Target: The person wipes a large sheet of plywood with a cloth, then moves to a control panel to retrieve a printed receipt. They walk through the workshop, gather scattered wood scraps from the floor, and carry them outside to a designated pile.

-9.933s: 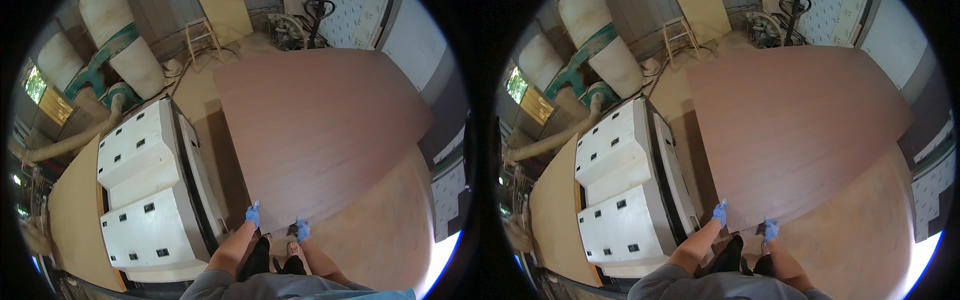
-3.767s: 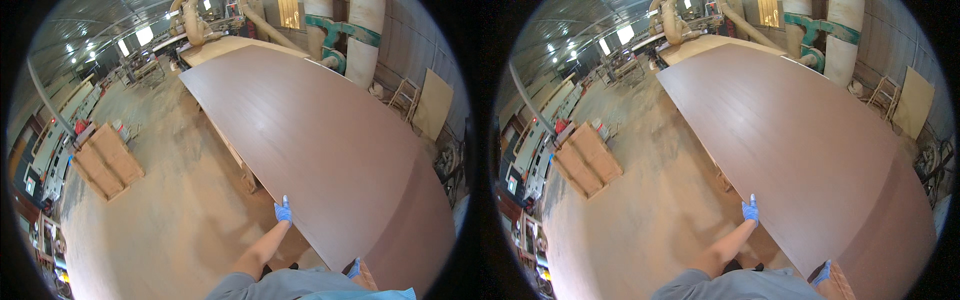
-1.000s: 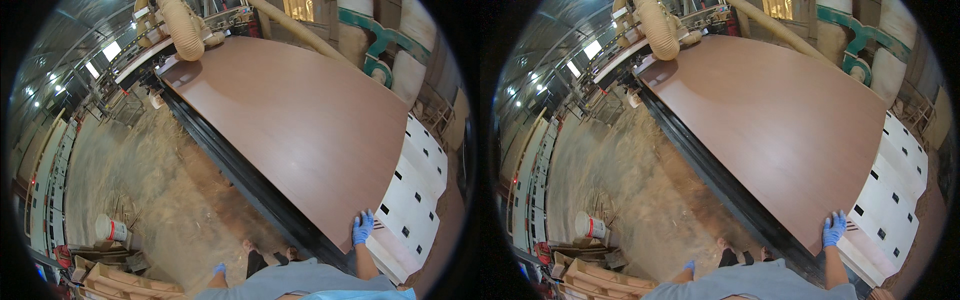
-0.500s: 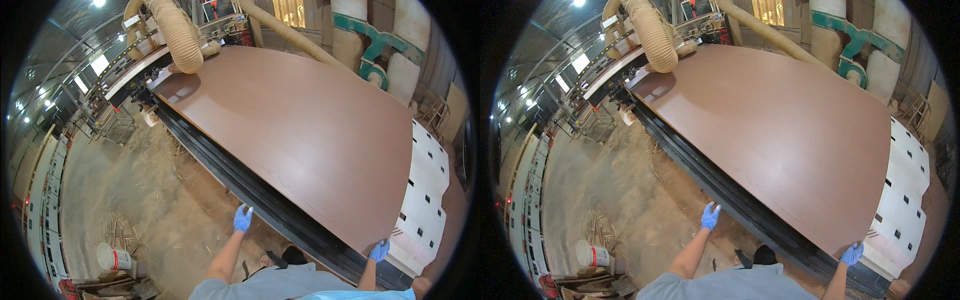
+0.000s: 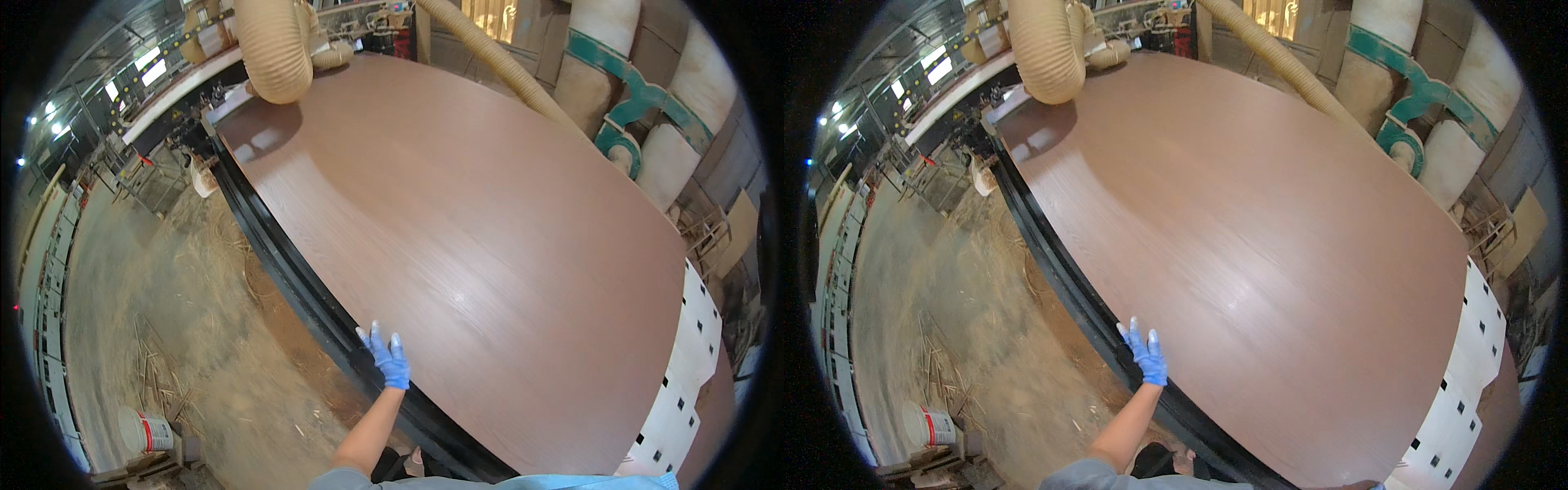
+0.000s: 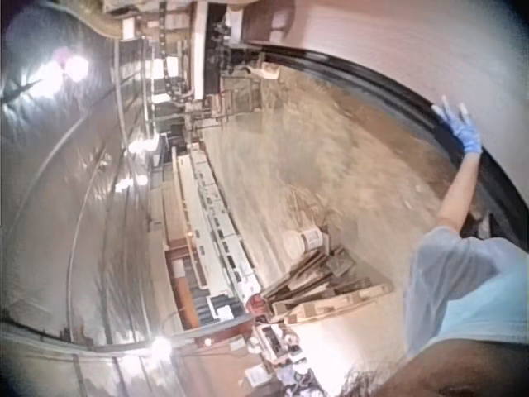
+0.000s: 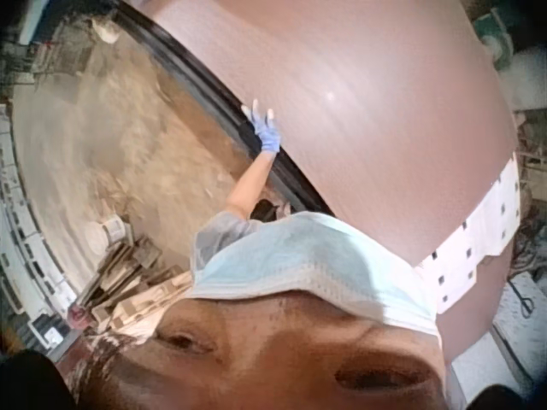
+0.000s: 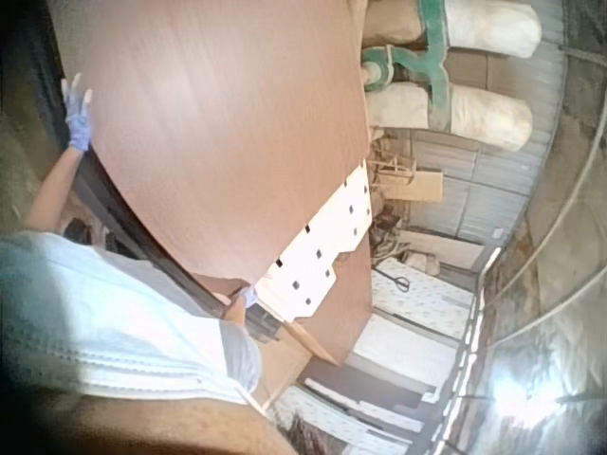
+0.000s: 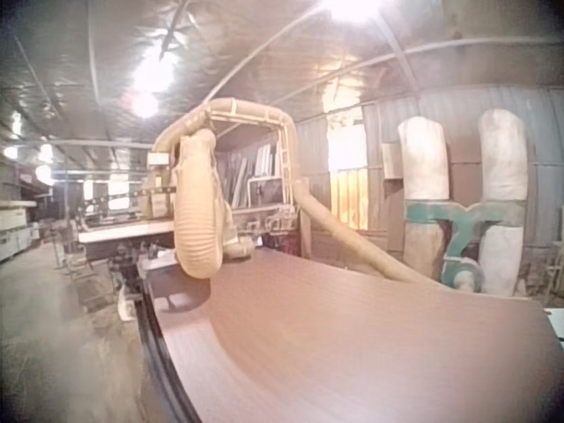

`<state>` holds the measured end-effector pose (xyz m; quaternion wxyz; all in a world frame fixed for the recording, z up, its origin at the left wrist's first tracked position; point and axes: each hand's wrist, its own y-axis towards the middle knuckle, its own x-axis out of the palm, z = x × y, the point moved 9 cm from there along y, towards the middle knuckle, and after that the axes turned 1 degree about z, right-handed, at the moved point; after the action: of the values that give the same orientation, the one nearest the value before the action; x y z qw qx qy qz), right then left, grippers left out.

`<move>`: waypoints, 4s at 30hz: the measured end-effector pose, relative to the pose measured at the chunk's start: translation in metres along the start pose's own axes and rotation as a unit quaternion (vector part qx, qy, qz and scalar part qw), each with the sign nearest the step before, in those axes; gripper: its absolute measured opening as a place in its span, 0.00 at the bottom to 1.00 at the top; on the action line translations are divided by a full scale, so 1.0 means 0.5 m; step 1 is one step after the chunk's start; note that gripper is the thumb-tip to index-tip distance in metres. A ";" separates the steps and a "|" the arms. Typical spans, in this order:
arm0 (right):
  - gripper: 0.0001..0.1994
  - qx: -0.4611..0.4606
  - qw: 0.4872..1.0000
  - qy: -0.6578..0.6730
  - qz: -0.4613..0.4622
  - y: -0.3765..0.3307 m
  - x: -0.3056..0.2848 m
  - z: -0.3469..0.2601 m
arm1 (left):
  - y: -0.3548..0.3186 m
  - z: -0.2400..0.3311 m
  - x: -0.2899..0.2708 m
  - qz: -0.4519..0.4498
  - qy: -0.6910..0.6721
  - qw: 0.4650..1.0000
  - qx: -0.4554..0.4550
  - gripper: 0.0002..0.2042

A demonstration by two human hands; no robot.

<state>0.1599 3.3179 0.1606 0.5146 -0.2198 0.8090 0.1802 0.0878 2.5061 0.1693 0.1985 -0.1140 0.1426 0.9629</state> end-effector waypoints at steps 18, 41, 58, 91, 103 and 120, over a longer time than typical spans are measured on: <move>0.20 0.044 0.997 -0.049 0.028 -0.082 0.148 -0.251 | 0.185 -0.056 -0.031 -0.064 -0.039 0.996 -0.037 0.20; 0.18 0.154 0.978 -0.091 0.106 -0.408 0.177 -0.417 | 0.760 -0.222 -0.025 -0.067 0.051 0.996 0.009 0.24; 0.18 0.193 0.974 -0.059 0.100 -0.371 0.192 -0.359 | 0.771 -0.170 0.049 -0.048 0.087 0.994 0.047 0.16; 0.25 -0.771 0.551 0.073 -0.312 -1.755 0.346 -1.074 | -0.570 -0.749 -1.301 -0.057 0.296 0.678 -0.671 0.25; 0.22 -0.609 0.483 -0.184 -0.602 -2.336 0.582 -1.036 | 0.315 -0.955 -1.523 0.074 0.056 0.868 -0.487 0.18; 0.11 -0.781 0.274 -0.255 -0.499 -3.204 0.892 -1.605 | 0.879 -1.203 -1.781 0.123 0.109 0.888 -0.430 0.16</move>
<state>0.2553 1.4834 -0.0254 0.2658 -0.8200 -0.1603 0.4809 0.8006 1.6151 -0.0451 -0.0065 -0.2736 -0.2517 0.9283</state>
